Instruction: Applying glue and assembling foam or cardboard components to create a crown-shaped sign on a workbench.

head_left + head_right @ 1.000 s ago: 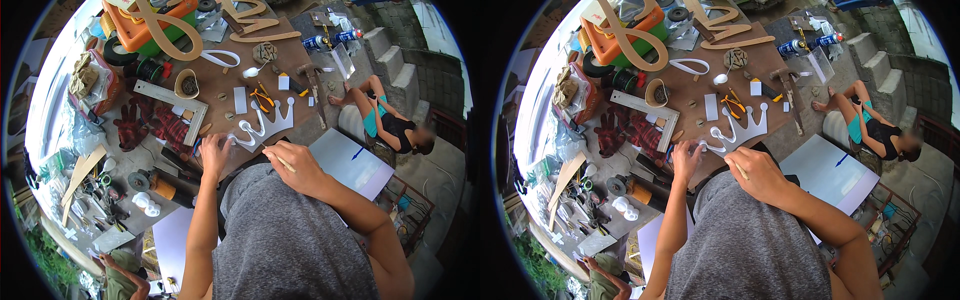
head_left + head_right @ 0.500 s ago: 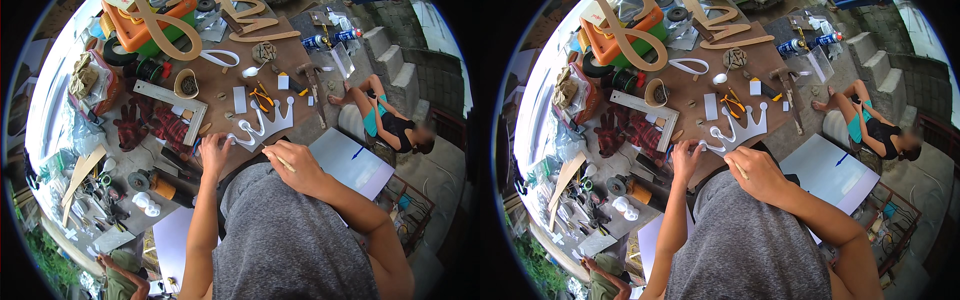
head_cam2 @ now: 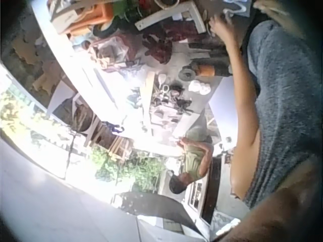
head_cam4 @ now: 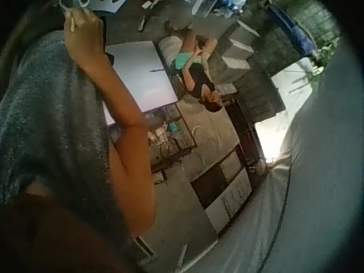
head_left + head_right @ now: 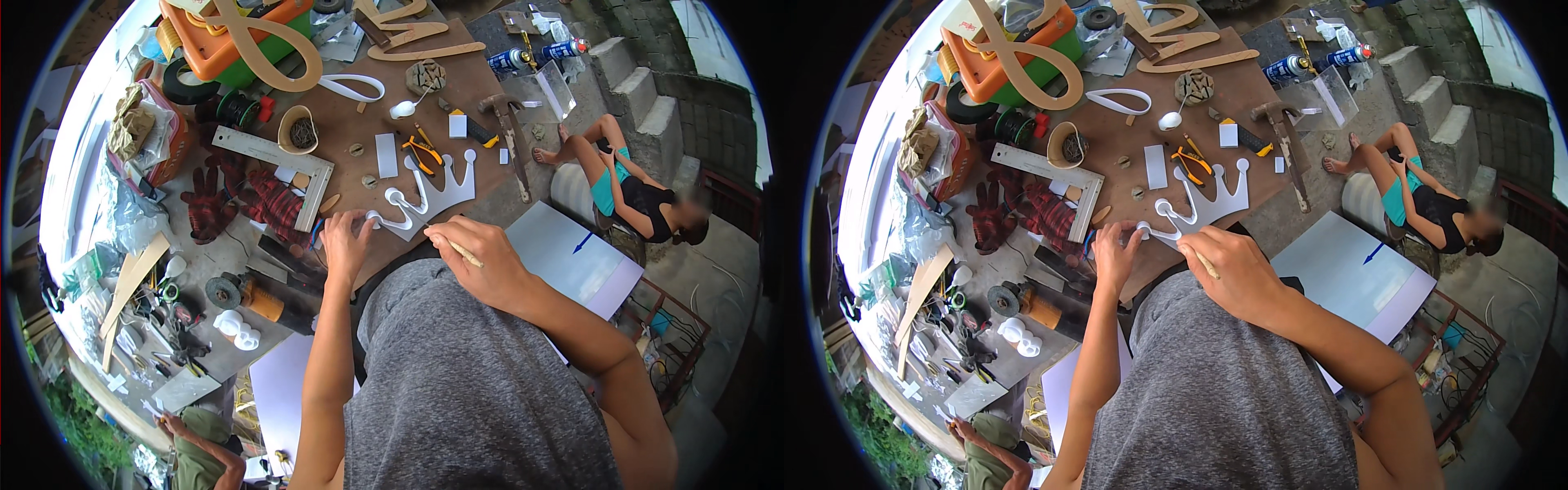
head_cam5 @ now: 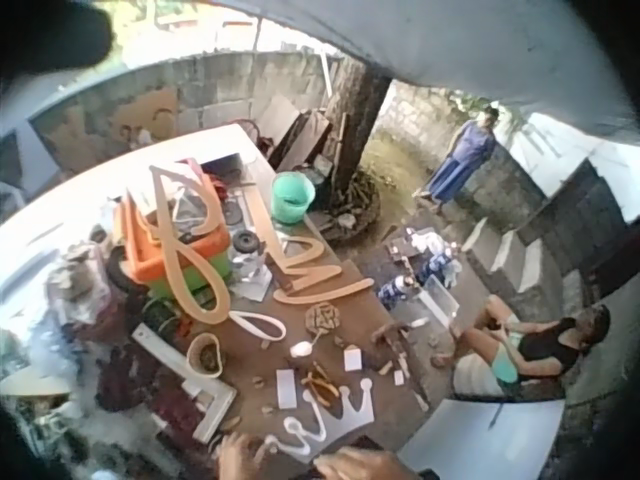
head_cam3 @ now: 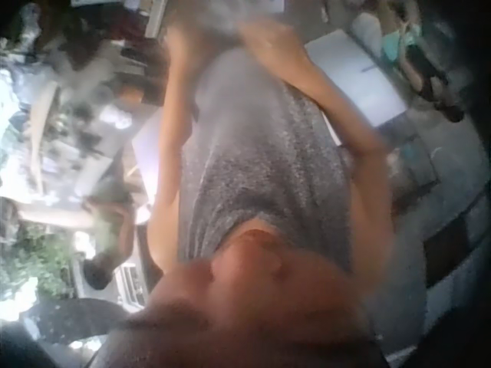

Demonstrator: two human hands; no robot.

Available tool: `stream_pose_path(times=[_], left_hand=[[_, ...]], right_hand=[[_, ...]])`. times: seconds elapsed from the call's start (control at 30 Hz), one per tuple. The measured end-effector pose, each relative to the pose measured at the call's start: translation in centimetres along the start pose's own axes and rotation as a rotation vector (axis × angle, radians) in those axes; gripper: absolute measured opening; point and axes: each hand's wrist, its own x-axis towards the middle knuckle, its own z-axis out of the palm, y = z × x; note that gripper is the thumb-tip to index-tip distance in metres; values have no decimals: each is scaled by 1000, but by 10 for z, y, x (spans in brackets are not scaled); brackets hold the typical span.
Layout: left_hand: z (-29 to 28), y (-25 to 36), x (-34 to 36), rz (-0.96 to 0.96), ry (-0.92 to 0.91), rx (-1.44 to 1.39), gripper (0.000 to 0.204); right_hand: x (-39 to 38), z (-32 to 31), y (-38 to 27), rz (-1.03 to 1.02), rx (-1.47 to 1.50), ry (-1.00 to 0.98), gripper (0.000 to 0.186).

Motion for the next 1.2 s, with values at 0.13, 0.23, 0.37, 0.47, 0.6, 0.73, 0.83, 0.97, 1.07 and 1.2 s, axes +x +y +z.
stream_pose_path(times=[0.13,0.23,0.37,0.47,0.6,0.73,0.83,0.97,1.07,1.2], left_hand=[[0,0,1,-7,-13,5,28],[2,-4,0,-2,-4,10,29],[3,-5,1,16,-7,22,28],[3,-5,1,35,14,49,27],[2,-3,3,49,16,40,26],[2,1,1,49,37,21,25],[-4,4,-5,31,32,33,24],[-13,2,-10,60,143,67,26],[-20,5,-10,32,160,84,26],[-23,18,-11,20,184,121,25]], right_hand=[[-2,4,0,-9,-25,-13,13],[-1,4,2,-15,-28,-5,12],[-1,3,5,-6,-17,18,12],[-1,4,8,-5,0,21,11],[-1,5,10,-12,-16,14,12],[-8,-8,5,-117,8,102,10],[-26,-51,-15,-84,83,134,11],[-55,-125,-32,-4,185,59,19],[-70,-161,-20,55,233,50,25],[-74,-190,14,12,345,92,35]])
